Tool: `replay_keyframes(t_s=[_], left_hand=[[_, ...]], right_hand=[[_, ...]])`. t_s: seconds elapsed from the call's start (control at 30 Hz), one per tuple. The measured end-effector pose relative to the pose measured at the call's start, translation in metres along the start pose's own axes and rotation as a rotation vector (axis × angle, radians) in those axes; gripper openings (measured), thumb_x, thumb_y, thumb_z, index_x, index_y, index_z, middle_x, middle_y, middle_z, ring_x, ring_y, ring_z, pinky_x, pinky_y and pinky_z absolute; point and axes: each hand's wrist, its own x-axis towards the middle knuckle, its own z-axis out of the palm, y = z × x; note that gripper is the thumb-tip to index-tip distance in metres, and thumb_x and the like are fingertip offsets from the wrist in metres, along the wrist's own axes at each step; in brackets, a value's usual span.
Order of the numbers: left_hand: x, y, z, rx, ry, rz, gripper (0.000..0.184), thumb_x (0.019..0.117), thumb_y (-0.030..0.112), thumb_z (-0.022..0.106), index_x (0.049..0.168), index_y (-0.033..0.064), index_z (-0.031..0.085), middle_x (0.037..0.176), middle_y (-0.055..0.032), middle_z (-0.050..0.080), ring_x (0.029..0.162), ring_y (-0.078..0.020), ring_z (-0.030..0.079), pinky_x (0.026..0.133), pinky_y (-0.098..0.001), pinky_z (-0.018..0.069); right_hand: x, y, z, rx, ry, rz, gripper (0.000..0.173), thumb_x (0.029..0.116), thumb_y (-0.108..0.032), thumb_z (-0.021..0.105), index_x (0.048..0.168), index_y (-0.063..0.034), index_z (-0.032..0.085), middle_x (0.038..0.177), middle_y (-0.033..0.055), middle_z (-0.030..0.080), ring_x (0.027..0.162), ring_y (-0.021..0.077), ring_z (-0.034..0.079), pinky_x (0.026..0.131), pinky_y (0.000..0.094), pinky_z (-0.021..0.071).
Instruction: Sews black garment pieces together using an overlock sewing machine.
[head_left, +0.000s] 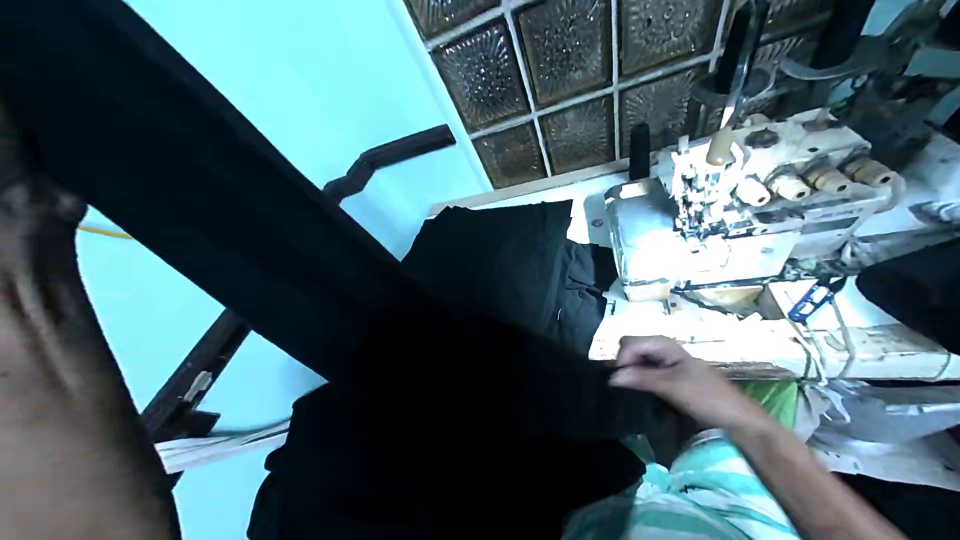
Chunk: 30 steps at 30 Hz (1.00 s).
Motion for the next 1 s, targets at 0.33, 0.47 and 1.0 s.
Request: replay_keyframes(t_s=[0.33, 0.47, 1.0], left_hand=[[-0.051, -0.112, 0.05, 0.387, 0.044, -0.04, 0.037, 0.1026, 0.019, 0.052, 0.13, -0.006, 0.055, 0.109, -0.0107, 0.063, 0.091, -0.0049, 0.059, 0.085, -0.0279, 0.0501], [-0.081, -0.159, 0.093, 0.039, -0.051, -0.254, 0.02, 0.1031, 0.012, 0.055, 0.121, 0.0039, 0.055, 0.099, 0.0033, 0.061, 0.084, -0.0017, 0.062, 0.076, -0.0254, 0.055], [-0.095, -0.153, 0.171, -0.31, -0.227, 0.061, 0.018, 0.098, 0.0, 0.052, 0.105, 0.0134, 0.061, 0.097, 0.0119, 0.07, 0.09, -0.0017, 0.068, 0.083, -0.0239, 0.0572]], right_hand=[[-0.011, -0.06, -0.055, -1.394, 0.469, -0.41, 0.035, 0.1022, -0.021, 0.058, 0.08, 0.0047, 0.066, 0.066, 0.0215, 0.062, 0.06, 0.0381, 0.064, 0.054, 0.0499, 0.0483], [-0.054, -0.011, -0.053, -1.392, 0.352, -0.317, 0.038, 0.1029, -0.027, 0.056, 0.08, 0.001, 0.067, 0.062, 0.0159, 0.063, 0.056, 0.0325, 0.065, 0.051, 0.0438, 0.0507], [-0.17, 0.023, -0.036, -1.496, 0.15, -0.443, 0.024, 0.1034, -0.011, 0.044, 0.082, -0.0091, 0.056, 0.063, 0.0052, 0.054, 0.054, 0.0213, 0.051, 0.056, 0.0342, 0.0439]])
